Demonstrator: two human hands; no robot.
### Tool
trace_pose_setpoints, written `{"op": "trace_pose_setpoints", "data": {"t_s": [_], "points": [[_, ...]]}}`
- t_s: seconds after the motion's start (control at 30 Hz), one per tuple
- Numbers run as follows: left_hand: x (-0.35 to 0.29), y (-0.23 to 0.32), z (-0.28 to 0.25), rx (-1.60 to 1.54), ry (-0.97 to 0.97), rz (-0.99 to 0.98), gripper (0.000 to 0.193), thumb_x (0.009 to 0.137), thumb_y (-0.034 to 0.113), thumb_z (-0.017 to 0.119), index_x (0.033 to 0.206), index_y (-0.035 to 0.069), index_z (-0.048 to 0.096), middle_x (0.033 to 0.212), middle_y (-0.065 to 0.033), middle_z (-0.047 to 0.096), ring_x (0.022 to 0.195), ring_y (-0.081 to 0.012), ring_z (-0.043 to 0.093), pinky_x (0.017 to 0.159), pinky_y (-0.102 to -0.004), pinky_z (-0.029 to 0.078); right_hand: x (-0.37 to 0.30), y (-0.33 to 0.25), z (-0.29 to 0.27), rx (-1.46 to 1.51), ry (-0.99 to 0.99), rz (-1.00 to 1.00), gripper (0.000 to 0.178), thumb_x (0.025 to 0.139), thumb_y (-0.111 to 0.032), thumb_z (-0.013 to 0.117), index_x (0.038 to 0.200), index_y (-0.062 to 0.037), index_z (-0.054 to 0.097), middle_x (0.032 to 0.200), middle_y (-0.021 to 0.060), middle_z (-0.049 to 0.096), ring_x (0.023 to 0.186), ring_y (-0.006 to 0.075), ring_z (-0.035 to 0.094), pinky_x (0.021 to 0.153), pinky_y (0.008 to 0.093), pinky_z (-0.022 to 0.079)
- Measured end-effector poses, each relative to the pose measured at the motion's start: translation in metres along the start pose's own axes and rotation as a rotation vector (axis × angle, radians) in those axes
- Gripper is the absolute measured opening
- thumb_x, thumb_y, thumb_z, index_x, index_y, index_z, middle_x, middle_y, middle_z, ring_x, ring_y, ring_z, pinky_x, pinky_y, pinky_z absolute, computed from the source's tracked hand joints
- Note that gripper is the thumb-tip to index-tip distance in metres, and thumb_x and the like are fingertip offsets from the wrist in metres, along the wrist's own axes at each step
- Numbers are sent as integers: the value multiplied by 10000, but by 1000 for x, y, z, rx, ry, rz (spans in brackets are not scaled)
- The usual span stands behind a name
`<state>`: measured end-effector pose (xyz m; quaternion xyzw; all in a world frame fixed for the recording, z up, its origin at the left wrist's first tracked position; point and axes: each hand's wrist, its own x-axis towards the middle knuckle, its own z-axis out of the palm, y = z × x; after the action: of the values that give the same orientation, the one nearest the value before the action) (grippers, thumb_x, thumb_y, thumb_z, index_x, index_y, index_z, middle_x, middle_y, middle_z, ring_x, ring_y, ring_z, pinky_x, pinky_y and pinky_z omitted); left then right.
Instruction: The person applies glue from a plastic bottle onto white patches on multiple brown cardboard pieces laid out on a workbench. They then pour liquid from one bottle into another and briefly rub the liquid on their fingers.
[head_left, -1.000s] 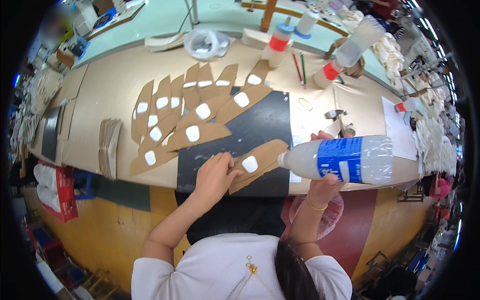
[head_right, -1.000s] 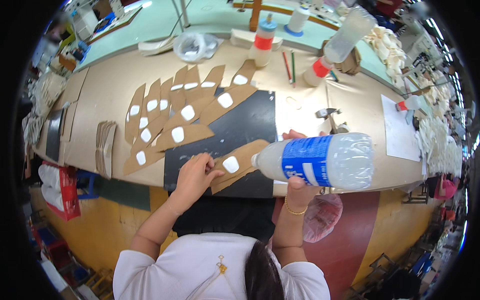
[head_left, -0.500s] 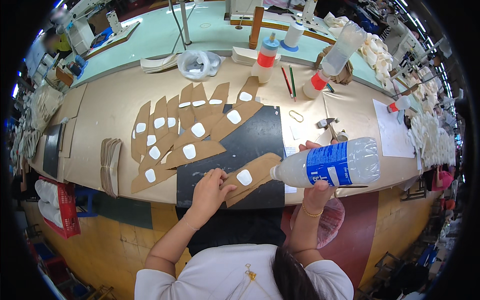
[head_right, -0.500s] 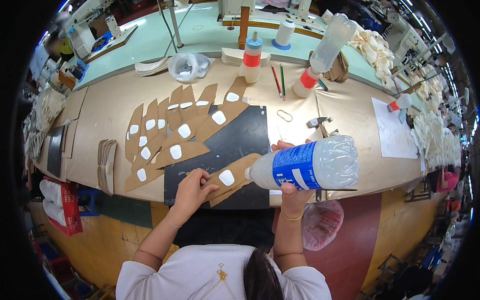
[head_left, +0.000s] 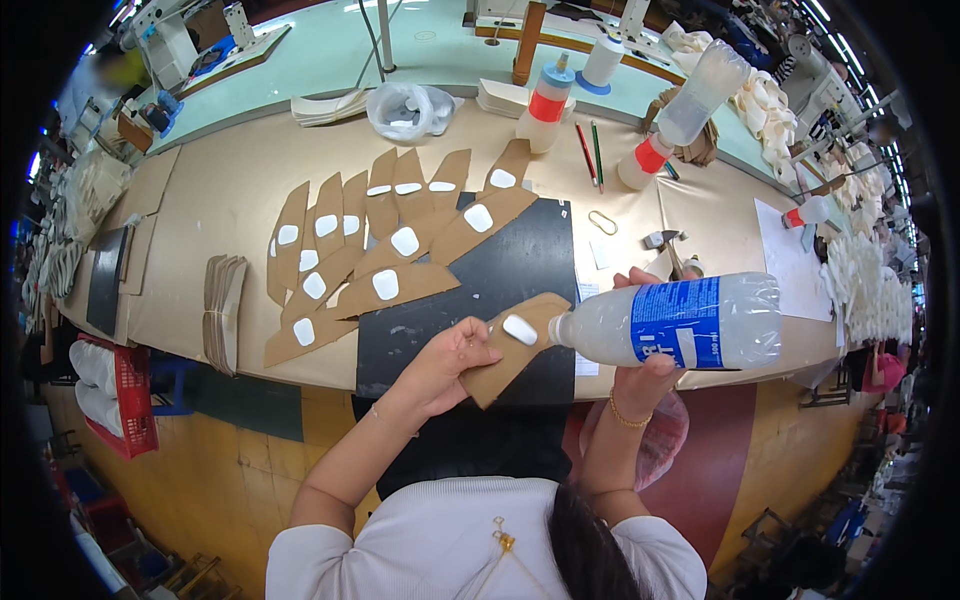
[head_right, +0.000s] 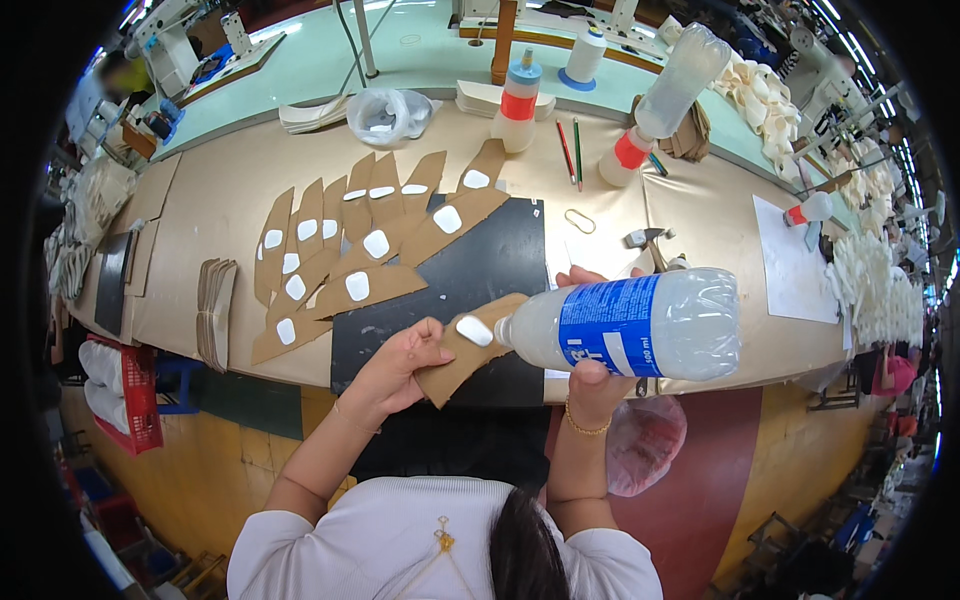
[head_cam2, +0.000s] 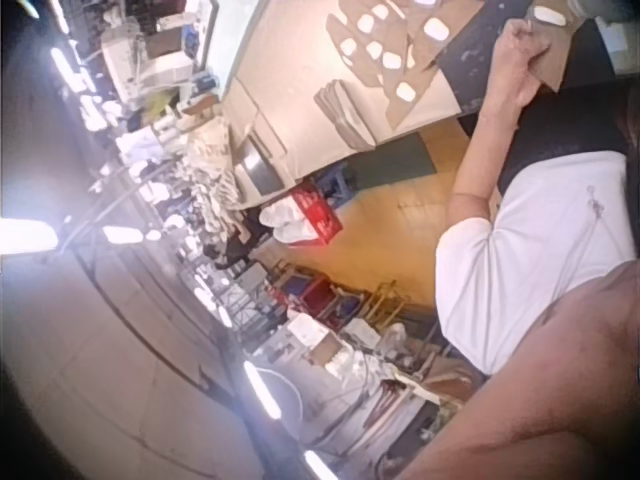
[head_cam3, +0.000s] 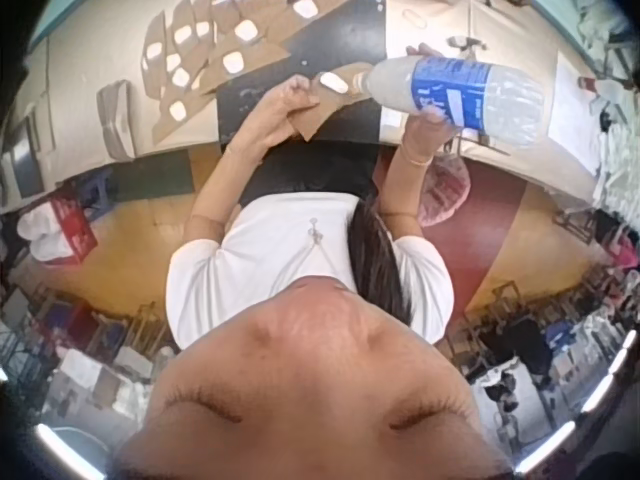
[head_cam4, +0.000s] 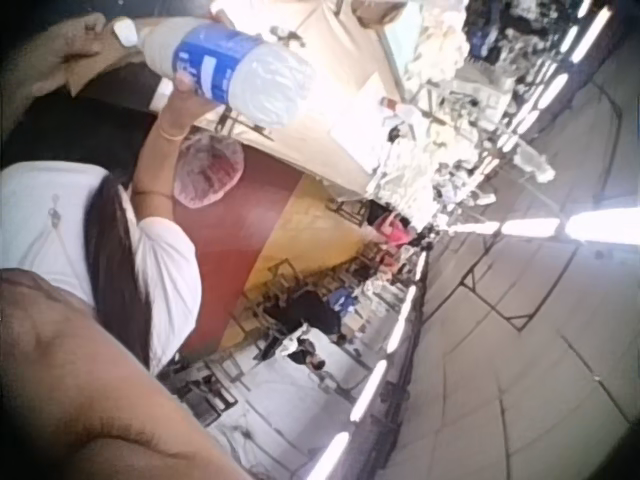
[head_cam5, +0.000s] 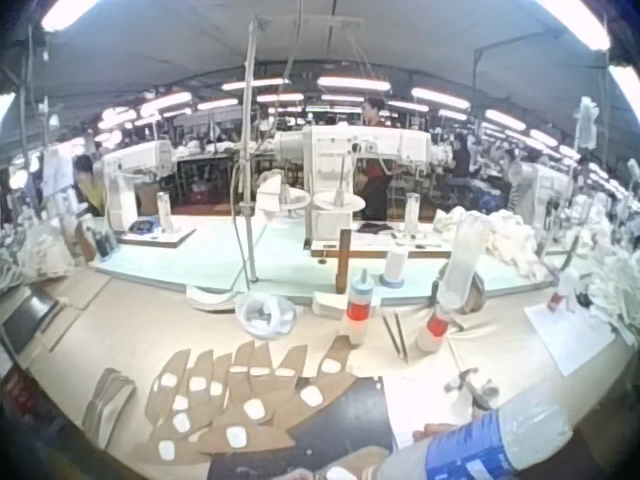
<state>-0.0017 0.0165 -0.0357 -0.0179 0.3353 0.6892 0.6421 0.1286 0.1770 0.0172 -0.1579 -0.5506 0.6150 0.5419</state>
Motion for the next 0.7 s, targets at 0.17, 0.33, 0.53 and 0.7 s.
{"op": "trace_pose_setpoints", "data": {"t_s": [0.17,0.33,0.53,0.7], "points": [[3,4,29,12,-131,105,539,865,-31,555,1351,-13,322,1222,-117,541,1118,-196,558,896,-318,510,2,-5,12,34,69,-126,1043,607,-535,802,1349,-57,247,1101,289,570,978,374,615,855,475,505],[-1,0,35,141,-168,156,526,888,-20,528,1371,-18,320,1254,-107,527,1117,-167,553,932,-298,475,-3,-6,16,-84,-22,-131,1067,586,-594,769,1349,-74,235,1123,279,570,996,360,613,845,434,506],[-5,4,36,308,-188,212,569,879,-29,545,1391,-21,298,1246,-102,535,1134,-147,529,939,-276,453,-2,2,16,-94,-21,-120,1099,549,-613,773,1339,-59,248,1113,248,589,1009,316,608,847,367,493],[-6,8,32,369,-148,247,572,868,-40,553,1386,-23,312,1246,-108,534,1127,-148,531,938,-274,451,0,2,18,-192,-102,-181,1118,536,-603,789,1346,-53,248,1123,232,588,1001,294,607,843,348,491]]}}
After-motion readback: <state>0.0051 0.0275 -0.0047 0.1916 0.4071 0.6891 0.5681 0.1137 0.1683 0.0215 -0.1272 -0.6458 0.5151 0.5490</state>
